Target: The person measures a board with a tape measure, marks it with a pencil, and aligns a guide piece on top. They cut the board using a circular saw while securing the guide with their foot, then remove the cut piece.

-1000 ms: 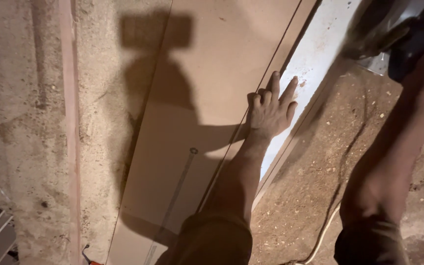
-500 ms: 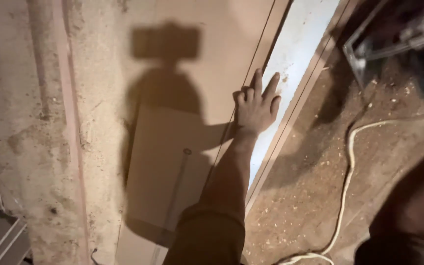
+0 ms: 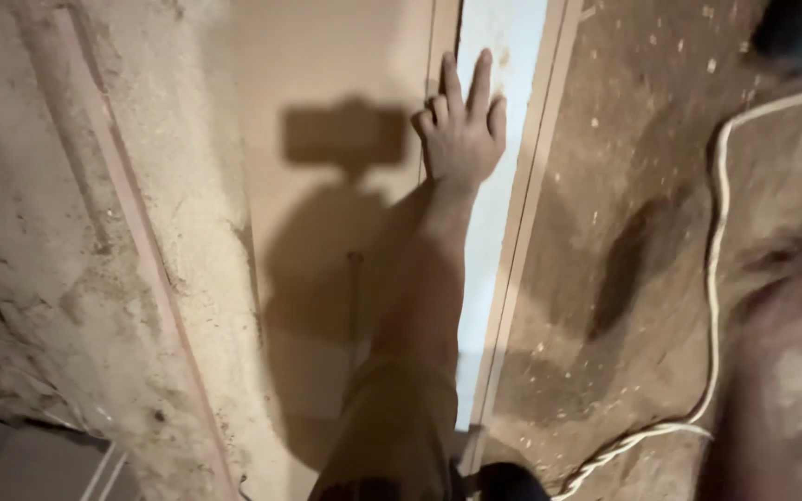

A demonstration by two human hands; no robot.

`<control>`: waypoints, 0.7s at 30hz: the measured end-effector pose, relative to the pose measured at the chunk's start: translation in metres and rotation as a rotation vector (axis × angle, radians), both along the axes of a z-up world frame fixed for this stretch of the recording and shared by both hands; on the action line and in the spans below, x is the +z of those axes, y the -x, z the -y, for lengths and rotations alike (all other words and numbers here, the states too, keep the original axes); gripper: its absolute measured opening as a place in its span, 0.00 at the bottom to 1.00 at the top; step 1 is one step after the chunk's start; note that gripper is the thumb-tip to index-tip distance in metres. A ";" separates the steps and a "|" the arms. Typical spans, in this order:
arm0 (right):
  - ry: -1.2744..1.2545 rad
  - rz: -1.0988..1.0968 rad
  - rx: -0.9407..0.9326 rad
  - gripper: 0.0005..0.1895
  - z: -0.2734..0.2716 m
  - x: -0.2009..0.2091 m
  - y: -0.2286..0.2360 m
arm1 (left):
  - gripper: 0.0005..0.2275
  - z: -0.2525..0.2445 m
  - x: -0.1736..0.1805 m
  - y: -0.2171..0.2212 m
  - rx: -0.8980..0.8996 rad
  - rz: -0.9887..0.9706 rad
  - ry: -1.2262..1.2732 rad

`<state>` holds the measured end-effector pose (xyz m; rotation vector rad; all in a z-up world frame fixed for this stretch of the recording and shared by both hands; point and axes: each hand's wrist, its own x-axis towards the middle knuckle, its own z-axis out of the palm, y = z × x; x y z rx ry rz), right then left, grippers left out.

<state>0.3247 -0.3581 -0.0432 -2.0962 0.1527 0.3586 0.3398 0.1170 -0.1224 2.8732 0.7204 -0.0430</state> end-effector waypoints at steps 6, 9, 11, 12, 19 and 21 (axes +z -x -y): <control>0.177 -0.339 -0.176 0.18 -0.045 0.039 0.356 | 0.23 0.017 -0.019 0.015 0.038 0.116 -0.119; 0.309 -0.134 0.209 0.11 -0.053 0.029 0.380 | 0.21 0.050 -0.011 0.057 0.013 0.034 -0.140; 0.433 0.090 0.452 0.07 -0.070 0.023 0.360 | 0.22 0.068 0.001 0.104 0.011 0.044 -0.152; 0.425 0.176 0.483 0.06 -0.072 0.037 0.358 | 0.22 0.092 0.013 0.144 -0.008 0.039 -0.131; 0.332 0.320 0.460 0.12 -0.088 0.069 0.348 | 0.34 0.160 0.194 0.398 -0.120 -0.517 0.419; 0.362 0.244 0.407 0.13 -0.083 0.052 0.352 | 0.35 0.178 0.205 0.469 -0.164 -0.358 0.341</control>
